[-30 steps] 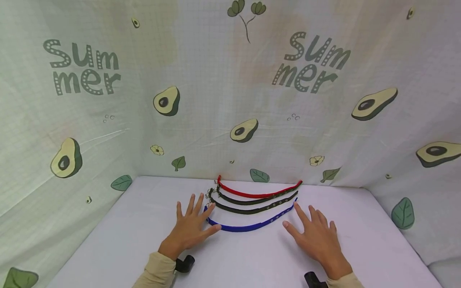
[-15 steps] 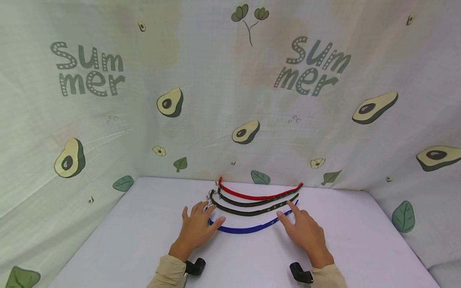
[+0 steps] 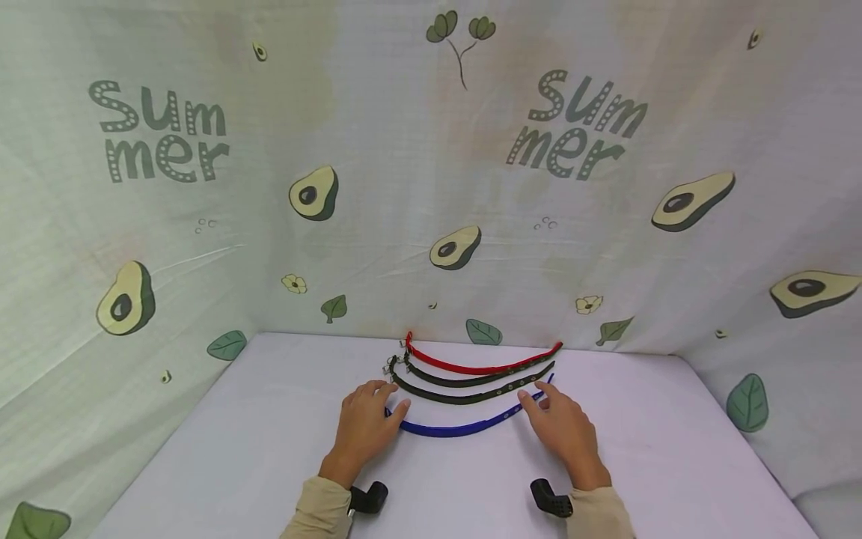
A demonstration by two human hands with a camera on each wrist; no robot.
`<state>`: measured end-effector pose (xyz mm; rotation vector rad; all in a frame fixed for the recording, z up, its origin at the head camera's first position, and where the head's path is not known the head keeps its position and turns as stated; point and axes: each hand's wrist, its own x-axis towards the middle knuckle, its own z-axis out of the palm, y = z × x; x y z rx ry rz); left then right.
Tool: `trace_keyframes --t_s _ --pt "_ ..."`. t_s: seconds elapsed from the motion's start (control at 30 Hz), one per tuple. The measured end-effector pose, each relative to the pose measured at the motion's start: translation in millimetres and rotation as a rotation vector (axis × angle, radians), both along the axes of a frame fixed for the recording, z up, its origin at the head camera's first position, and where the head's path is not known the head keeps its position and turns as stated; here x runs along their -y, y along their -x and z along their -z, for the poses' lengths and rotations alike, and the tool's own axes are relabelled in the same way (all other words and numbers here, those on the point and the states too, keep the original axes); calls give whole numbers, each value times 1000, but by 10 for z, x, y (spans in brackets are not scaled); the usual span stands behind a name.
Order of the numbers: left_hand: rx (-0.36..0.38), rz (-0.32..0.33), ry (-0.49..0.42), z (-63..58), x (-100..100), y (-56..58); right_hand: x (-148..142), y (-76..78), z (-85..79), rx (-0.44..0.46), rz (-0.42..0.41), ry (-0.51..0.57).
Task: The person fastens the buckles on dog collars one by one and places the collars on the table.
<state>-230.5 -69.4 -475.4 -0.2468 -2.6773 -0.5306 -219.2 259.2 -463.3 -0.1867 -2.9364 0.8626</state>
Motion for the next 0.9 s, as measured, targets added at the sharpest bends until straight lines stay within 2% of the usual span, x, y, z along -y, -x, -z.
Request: trace_keyframes --t_s 0.37,0.67,0.9 --pt "-20 -89 -44 35 -14 38 -3 61 45 -25 25 23" --pt "-32 -95 -49 23 -5 77 54 144 140 -35 22 59" --pt "-10 -83 -47 32 26 99 113 164 189 -66 22 56"
